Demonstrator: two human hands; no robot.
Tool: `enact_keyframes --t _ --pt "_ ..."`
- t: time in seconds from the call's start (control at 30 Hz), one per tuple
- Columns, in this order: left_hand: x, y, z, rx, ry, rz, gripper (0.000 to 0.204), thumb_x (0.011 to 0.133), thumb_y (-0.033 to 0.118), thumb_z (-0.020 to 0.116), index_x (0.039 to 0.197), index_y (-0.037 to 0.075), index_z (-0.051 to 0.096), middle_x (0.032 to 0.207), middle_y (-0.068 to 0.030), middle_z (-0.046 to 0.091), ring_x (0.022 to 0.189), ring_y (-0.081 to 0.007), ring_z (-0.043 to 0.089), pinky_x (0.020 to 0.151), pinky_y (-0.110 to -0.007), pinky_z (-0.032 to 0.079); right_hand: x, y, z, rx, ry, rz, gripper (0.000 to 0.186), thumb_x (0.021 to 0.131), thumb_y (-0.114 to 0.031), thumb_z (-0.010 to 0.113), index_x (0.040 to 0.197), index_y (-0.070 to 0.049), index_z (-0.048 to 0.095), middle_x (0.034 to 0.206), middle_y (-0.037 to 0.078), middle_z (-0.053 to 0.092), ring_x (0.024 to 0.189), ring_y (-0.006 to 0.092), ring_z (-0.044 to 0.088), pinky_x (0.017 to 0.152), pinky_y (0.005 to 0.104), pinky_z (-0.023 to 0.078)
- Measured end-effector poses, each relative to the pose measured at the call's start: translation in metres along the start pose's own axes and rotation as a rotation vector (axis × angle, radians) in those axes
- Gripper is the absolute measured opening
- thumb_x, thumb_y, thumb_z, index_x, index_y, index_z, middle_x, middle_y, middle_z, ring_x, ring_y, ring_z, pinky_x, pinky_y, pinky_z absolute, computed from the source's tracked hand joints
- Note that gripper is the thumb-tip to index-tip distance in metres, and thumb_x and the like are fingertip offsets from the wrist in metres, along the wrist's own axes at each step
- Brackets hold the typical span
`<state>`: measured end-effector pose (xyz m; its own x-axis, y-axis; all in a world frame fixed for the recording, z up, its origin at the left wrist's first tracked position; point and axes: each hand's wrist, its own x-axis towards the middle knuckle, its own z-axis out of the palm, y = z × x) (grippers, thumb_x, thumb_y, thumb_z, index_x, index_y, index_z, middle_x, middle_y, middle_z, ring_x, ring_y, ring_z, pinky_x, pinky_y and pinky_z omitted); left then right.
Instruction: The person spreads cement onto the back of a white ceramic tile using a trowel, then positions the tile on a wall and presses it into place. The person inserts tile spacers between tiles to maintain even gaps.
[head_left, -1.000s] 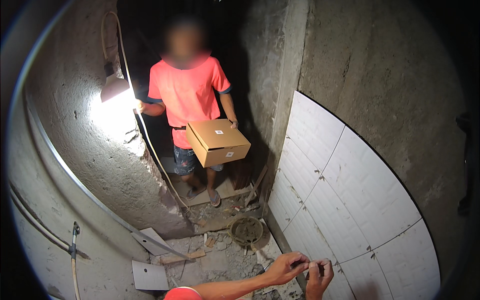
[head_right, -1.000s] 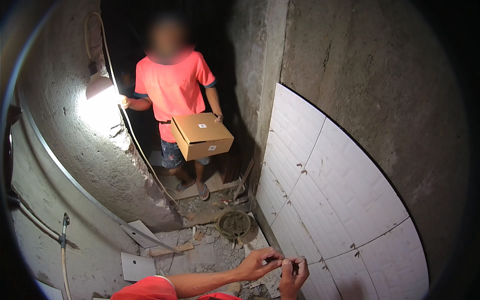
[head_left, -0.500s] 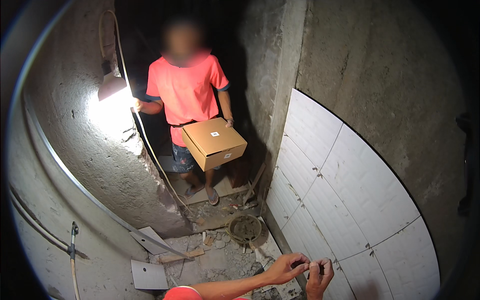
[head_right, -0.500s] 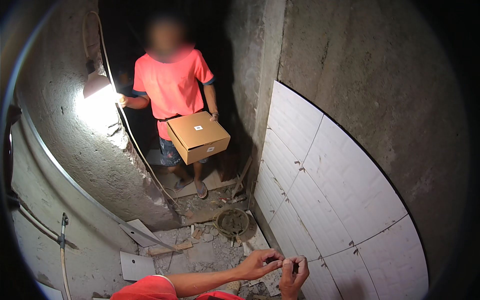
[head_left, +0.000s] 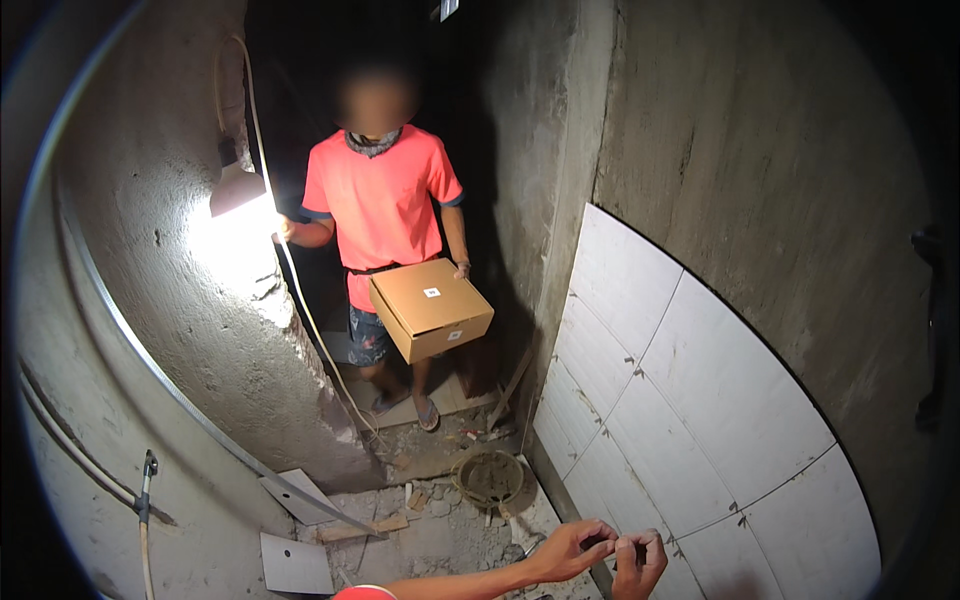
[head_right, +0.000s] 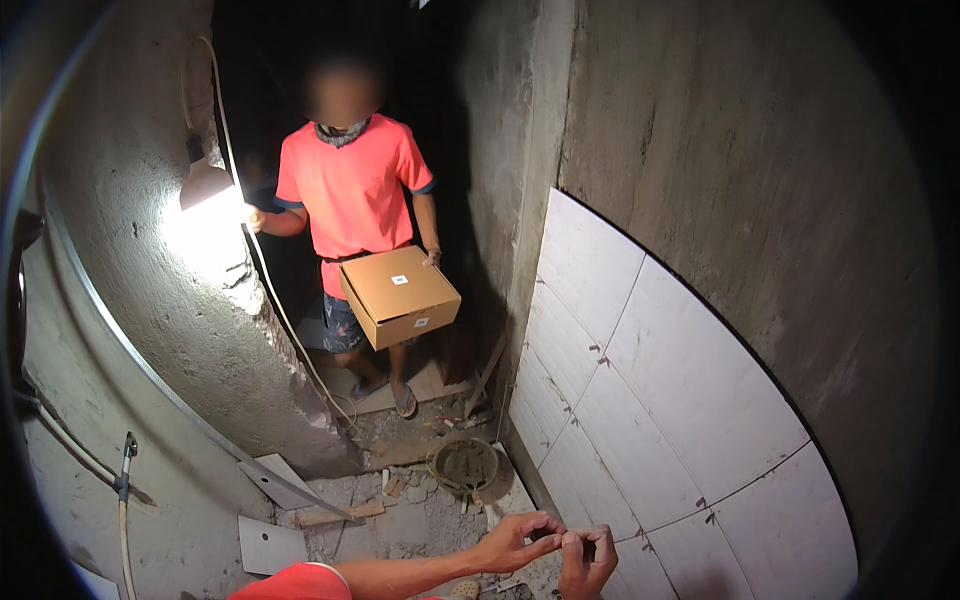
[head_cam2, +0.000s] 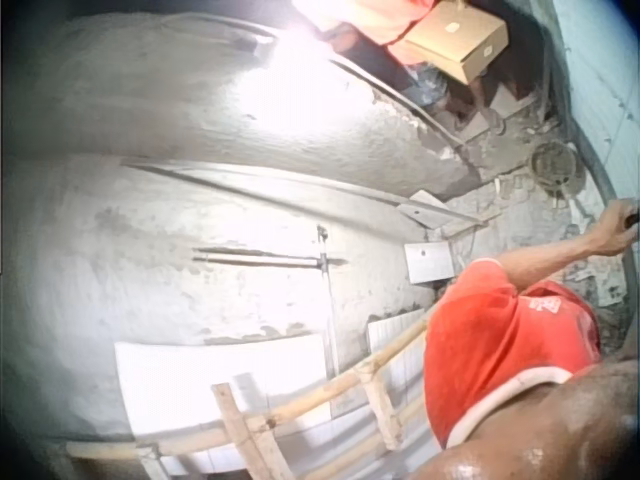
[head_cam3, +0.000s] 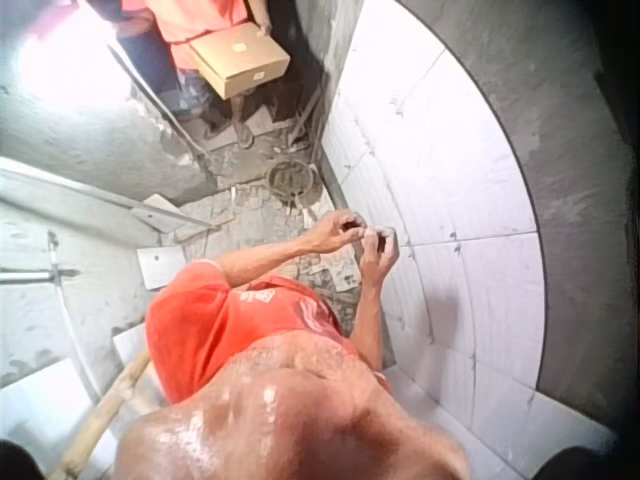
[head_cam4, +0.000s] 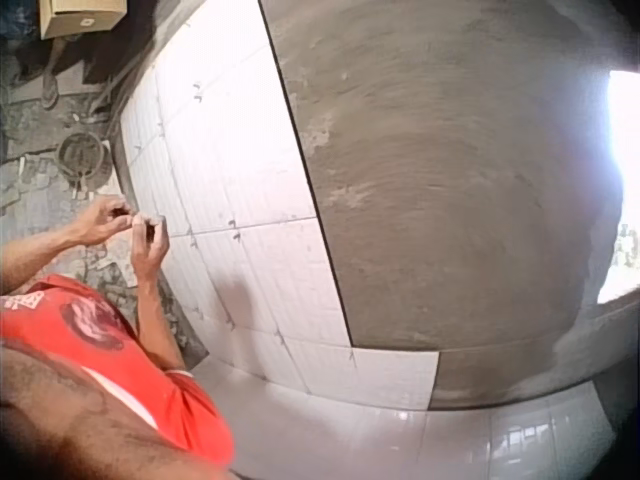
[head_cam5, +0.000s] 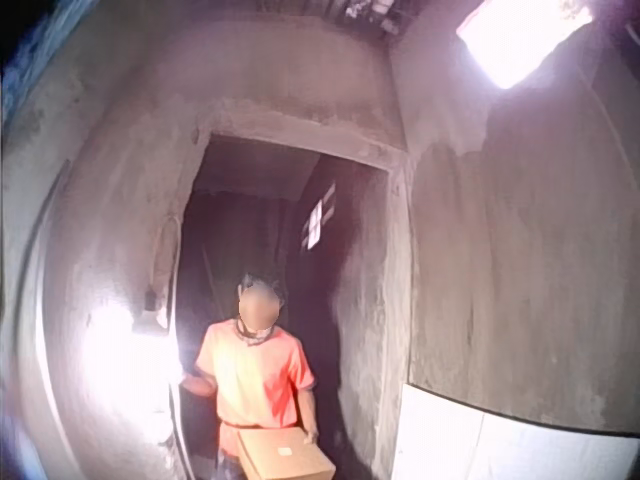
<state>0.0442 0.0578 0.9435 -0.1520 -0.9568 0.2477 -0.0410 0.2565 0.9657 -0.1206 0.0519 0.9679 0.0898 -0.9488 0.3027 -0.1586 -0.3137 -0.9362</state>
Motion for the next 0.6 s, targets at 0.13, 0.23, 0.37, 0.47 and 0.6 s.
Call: enact_keyframes --t 0.13,0.23,0.37,0.47,0.6 --pt "-0.002 0.001 0.001 -0.009 0.03 0.036 0.022 0.1 0.019 0.068 0.11 0.0 0.067 0.092 -0.0096 0.068 0.083 -0.0192 0.065 0.075 -0.034 0.051 0.0 -0.013 -0.001 0.016 -0.003 0.018 0.013 0.098 -0.01 0.064 0.089 -0.002 0.06 0.08 0.001 0.059 0.07 0.0098 0.053 0.064 0.0272 0.045" --pt "-0.003 0.004 0.0 0.006 0.037 0.053 0.021 0.099 0.018 0.069 0.109 0.0 0.067 0.091 -0.0111 0.068 0.082 -0.0225 0.065 0.073 -0.035 0.051 -0.002 -0.018 -0.001 -0.005 -0.017 0.064 0.012 0.098 -0.01 0.063 0.09 -0.001 0.06 0.081 0.001 0.059 0.071 0.01 0.053 0.064 0.0269 0.045" --pt "-0.001 0.008 -0.002 0.068 0.068 0.113 0.02 0.097 0.017 0.071 0.105 -0.001 0.067 0.092 -0.0129 0.069 0.081 -0.0261 0.067 0.071 -0.037 0.051 -0.002 -0.016 0.003 0.074 0.014 0.058 0.011 0.098 -0.01 0.063 0.092 -0.001 0.061 0.082 0.002 0.06 0.072 0.0097 0.053 0.065 0.026 0.045" --pt "-0.001 0.009 -0.003 0.067 0.054 0.105 0.019 0.098 0.017 0.071 0.105 -0.001 0.068 0.092 -0.0128 0.069 0.081 -0.0258 0.067 0.071 -0.037 0.051 -0.002 -0.011 0.004 0.064 0.018 0.026 0.01 0.098 -0.01 0.064 0.094 -0.001 0.061 0.082 0.001 0.06 0.072 0.0092 0.053 0.065 0.0255 0.046" --pt "-0.001 0.007 -0.001 0.032 0.04 0.099 0.02 0.098 0.018 0.071 0.105 0.0 0.068 0.092 -0.0126 0.068 0.082 -0.0254 0.066 0.072 -0.036 0.051 -0.002 -0.008 0.002 0.07 0.019 0.032 0.01 0.098 -0.01 0.065 0.094 -0.002 0.062 0.081 0.001 0.061 0.072 0.0087 0.054 0.065 0.0254 0.046"
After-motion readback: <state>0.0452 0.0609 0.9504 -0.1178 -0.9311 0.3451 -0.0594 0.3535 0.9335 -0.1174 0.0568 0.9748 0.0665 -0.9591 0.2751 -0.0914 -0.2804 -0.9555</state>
